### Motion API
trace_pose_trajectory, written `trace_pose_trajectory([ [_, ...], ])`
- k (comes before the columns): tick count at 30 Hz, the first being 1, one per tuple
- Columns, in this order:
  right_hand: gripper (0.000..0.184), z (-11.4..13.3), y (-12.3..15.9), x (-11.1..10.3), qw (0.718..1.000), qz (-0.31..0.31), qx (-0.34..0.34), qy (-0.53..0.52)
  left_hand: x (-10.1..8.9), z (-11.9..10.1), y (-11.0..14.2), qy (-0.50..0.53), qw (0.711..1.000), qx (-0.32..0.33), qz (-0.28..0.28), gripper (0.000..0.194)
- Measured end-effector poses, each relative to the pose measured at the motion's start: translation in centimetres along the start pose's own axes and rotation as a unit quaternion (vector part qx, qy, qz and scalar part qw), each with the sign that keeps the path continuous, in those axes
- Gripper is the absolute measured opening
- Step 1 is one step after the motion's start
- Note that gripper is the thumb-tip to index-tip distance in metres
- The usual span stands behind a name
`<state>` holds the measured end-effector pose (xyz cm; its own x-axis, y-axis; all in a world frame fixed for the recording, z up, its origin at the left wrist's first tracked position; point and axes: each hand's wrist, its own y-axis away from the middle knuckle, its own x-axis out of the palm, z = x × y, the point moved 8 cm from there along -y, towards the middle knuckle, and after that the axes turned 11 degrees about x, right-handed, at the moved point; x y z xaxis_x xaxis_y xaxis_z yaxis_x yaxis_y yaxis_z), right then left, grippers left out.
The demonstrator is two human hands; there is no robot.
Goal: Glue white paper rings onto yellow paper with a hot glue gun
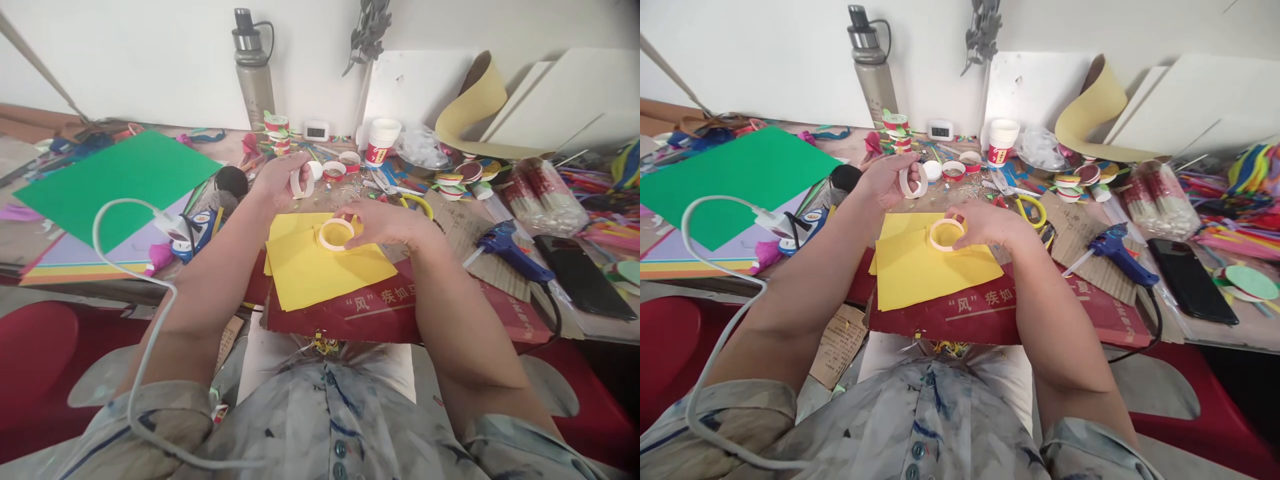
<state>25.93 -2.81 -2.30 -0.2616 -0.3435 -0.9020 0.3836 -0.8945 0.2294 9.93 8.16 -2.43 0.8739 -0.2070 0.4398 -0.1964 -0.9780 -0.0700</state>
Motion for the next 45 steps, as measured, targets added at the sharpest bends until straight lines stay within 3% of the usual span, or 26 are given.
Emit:
trace_pose_trajectory([
  [7,0.083,-0.3,0.3,-0.2,1.000,-0.004,0.002,-0.029,0.3,-0.3,0.2,-0.008,1.000,0.001,0.008,0.025],
  [16,0.064,0.3,-0.1,0.4,1.000,0.000,-0.002,-0.004,-0.1,-0.3,-0.3,-0.028,0.999,0.016,0.000,0.024],
  [21,0.071,0.1,0.1,0.0,1.000,-0.002,0.009,-0.026,-0.1,-0.5,-0.3,-0.104,0.994,0.037,0.028,0.028],
  [24,0.067,-0.9,0.5,-1.1,0.996,-0.033,0.040,-0.069,0.0,-0.5,0.0,-0.180,0.981,0.032,0.063,0.029],
  [29,0.032,-2.6,0.4,-2.8,0.981,-0.130,0.079,-0.117,0.2,0.0,1.3,-0.328,0.933,-0.038,0.144,0.023],
  [33,0.029,-2.4,-0.6,-1.5,0.988,-0.109,0.085,-0.067,-0.5,0.5,1.7,-0.406,0.892,-0.084,0.180,0.022],
  [35,0.032,-2.1,-1.1,-0.7,0.992,-0.088,0.080,-0.034,-1.3,0.2,1.2,-0.475,0.859,-0.054,0.185,0.024],
  [39,0.034,-1.6,-1.6,-0.1,0.995,-0.072,0.070,-0.004,-2.1,-2.1,-0.3,-0.565,0.806,0.111,0.135,0.030],
  [41,0.032,-1.5,-1.6,-0.1,0.995,-0.073,0.069,-0.004,-1.7,-3.6,-0.1,-0.545,0.812,0.185,0.097,0.034],
  [43,0.031,-1.3,-1.6,-0.2,0.995,-0.073,0.064,-0.003,-0.8,-4.8,0.7,-0.493,0.837,0.229,0.069,0.030],
  [45,0.031,-1.1,-1.6,-0.1,0.996,-0.073,0.059,0.003,0.8,-5.1,1.7,-0.462,0.851,0.233,0.084,0.024],
])
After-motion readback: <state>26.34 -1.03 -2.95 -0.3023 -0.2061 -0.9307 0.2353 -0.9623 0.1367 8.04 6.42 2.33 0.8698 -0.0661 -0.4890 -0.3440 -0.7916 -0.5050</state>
